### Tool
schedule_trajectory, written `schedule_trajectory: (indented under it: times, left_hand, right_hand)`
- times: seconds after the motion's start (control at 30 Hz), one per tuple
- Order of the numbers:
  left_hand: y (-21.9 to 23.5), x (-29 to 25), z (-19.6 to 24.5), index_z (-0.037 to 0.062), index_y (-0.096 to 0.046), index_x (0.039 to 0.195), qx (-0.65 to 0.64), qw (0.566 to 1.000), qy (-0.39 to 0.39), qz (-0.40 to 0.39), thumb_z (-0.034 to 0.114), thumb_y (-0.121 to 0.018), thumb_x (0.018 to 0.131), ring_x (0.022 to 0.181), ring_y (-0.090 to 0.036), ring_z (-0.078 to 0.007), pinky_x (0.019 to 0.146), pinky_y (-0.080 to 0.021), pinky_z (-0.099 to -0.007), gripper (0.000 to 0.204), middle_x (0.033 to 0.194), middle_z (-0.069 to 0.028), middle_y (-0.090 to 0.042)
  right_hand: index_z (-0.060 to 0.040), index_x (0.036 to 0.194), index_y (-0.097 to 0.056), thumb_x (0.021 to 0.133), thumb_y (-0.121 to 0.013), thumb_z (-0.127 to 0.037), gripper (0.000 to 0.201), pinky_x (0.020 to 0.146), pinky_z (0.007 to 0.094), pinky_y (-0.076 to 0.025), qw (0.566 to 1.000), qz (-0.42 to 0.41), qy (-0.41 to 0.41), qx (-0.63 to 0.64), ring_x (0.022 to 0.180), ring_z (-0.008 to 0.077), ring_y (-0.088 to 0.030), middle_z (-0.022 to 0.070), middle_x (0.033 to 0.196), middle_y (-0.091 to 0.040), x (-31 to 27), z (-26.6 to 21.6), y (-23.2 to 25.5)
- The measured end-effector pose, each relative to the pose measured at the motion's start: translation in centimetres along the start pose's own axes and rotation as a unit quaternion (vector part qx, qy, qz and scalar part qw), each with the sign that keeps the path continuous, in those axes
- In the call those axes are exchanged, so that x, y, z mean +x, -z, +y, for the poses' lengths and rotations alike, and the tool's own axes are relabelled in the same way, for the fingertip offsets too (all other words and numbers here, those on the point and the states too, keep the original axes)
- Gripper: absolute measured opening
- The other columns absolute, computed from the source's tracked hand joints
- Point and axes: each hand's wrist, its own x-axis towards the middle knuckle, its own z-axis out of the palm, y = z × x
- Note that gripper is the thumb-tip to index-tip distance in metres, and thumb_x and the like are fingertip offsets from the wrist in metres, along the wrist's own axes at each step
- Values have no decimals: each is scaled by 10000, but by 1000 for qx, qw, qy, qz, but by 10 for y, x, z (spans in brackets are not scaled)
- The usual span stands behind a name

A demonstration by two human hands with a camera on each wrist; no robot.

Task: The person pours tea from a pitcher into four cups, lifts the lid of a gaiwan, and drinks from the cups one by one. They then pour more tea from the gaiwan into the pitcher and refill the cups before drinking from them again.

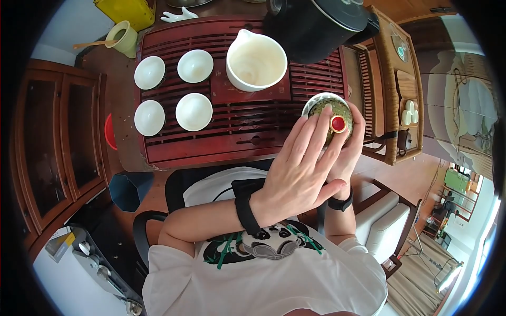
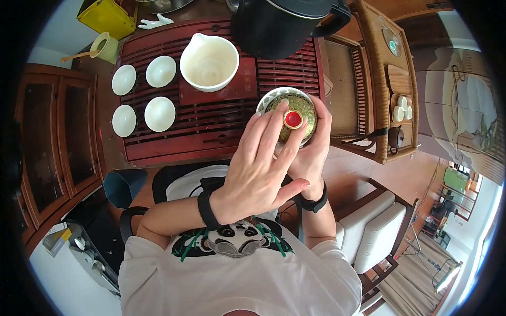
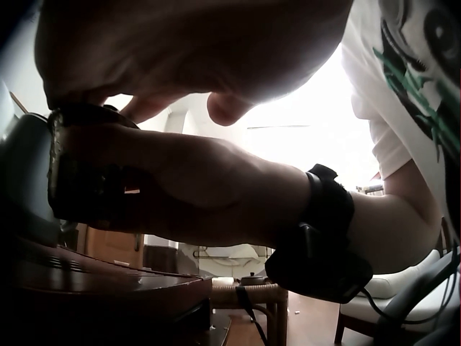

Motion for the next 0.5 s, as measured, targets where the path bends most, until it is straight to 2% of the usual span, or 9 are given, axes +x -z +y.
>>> schedule_trajectory:
  times: [0.17, 0.27, 0.33, 0.37, 0.43, 0.5]
  left_hand:
    - [10, 0, 0, -18, -371, 1545, -2, 1000, -3, 4, 560, -675, 854, 1365, -345, -515, 1178, -302, -584, 950, 1567, -369, -271]
    - [14, -1, 3, 13, -395, 1546, -16, 1000, 10, 6, 566, -662, 861, 1369, -358, -477, 1181, -288, -582, 920, 1581, -339, -281]
    - [17, -3, 6, 74, -439, 1542, 63, 998, 20, 13, 578, -638, 873, 1376, -382, -395, 1154, -294, -540, 861, 1599, -276, -320]
    - [16, -4, 8, 74, -439, 1542, 63, 998, 19, 14, 578, -638, 873, 1376, -382, -395, 1154, -294, -540, 861, 1599, -276, -320]
    - [14, -7, 10, 126, -473, 1535, 143, 989, 29, 30, 596, -618, 878, 1373, -402, -315, 1107, -296, -482, 821, 1604, -220, -363]
    - [17, -7, 12, 131, -475, 1535, 151, 988, 31, 29, 606, -612, 879, 1374, -402, -305, 1093, -297, -465, 822, 1601, -214, -373]
  right_hand:
    - [-19, 1420, -456, 676, -948, -216, 914, 1011, 373, -492, 1000, 1, 9, -16, 1198, 246, -597, 129, 1327, -571, 3, -4, -1]
    - [-19, 1420, -459, 678, -949, -207, 909, 1009, 371, -495, 1000, 4, -3, 3, 1195, 240, -601, 123, 1329, -567, 3, -7, -3]
    - [-19, 1420, -460, 679, -949, -202, 907, 1008, 370, -496, 1000, 4, -5, 11, 1191, 238, -603, 120, 1328, -566, 3, -11, -3]
    - [-17, 1419, -461, 683, -945, -198, 899, 1009, 371, -496, 1000, 4, 2, 6, 1190, 237, -605, 121, 1331, -566, 3, -14, -4]
    - [-15, 1418, -463, 688, -942, -194, 892, 1010, 371, -496, 1000, 3, 9, 0, 1189, 236, -606, 122, 1334, -566, 4, -17, -4]
    - [-7, 1412, -465, 684, -943, -194, 891, 1011, 372, -498, 999, 13, 16, -38, 1184, 234, -609, 120, 1327, -574, 3, -19, -4]
